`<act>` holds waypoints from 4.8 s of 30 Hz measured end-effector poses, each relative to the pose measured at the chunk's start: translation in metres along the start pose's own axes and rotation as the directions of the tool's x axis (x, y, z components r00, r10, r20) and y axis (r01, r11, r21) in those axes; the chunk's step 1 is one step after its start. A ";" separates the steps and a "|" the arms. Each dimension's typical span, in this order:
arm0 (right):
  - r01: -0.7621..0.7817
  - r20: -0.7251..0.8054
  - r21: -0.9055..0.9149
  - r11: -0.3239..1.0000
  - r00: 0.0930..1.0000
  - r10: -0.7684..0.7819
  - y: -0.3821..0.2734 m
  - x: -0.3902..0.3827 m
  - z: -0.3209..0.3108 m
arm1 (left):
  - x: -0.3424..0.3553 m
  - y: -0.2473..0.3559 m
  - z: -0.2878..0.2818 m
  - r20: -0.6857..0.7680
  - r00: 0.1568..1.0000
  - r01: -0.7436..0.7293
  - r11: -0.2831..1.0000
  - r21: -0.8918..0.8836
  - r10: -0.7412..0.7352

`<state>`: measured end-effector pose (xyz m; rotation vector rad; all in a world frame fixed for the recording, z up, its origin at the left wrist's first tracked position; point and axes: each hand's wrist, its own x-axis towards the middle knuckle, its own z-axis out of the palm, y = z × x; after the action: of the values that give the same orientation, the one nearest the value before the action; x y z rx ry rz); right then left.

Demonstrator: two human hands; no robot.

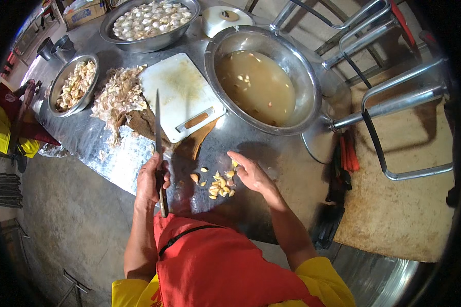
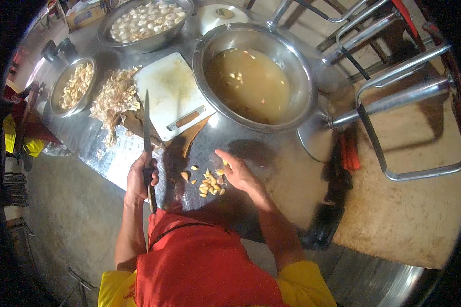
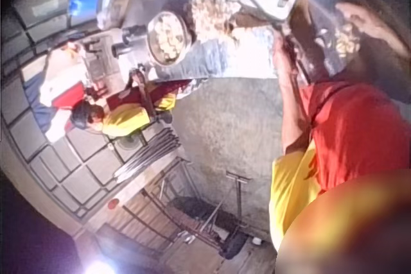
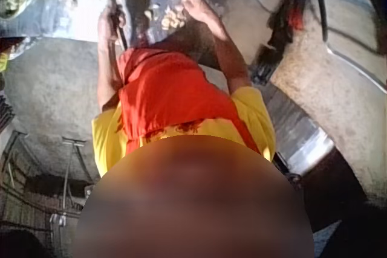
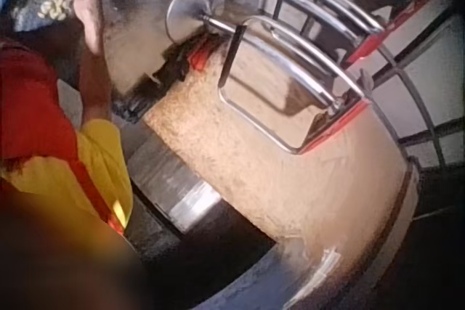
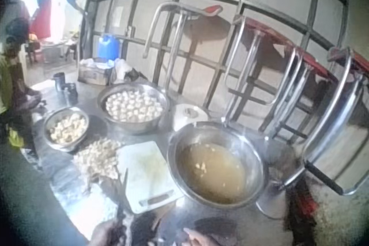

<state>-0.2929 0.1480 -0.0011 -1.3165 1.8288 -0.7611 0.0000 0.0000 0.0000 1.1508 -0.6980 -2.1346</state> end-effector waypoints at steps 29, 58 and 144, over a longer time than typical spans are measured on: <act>0.022 -0.054 0.913 0.407 0.996 0.066 -0.075 0.000 0.059 | -0.078 0.011 0.065 0.354 0.920 -0.339 0.792 0.508 0.167; -0.020 0.023 0.890 0.456 1.000 -0.002 -0.091 0.000 0.046 | -0.088 0.018 0.070 0.302 0.949 -0.204 0.912 0.355 0.095; 0.134 -0.202 -0.155 0.979 0.966 -0.164 0.014 -0.055 0.089 | 0.000 0.013 -0.025 -0.139 0.960 -0.199 0.944 0.264 0.241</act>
<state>-0.2152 0.2014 -0.0484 -1.5274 1.9987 -0.8979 0.0250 -0.0132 -0.0030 1.3004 -0.9862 -1.7749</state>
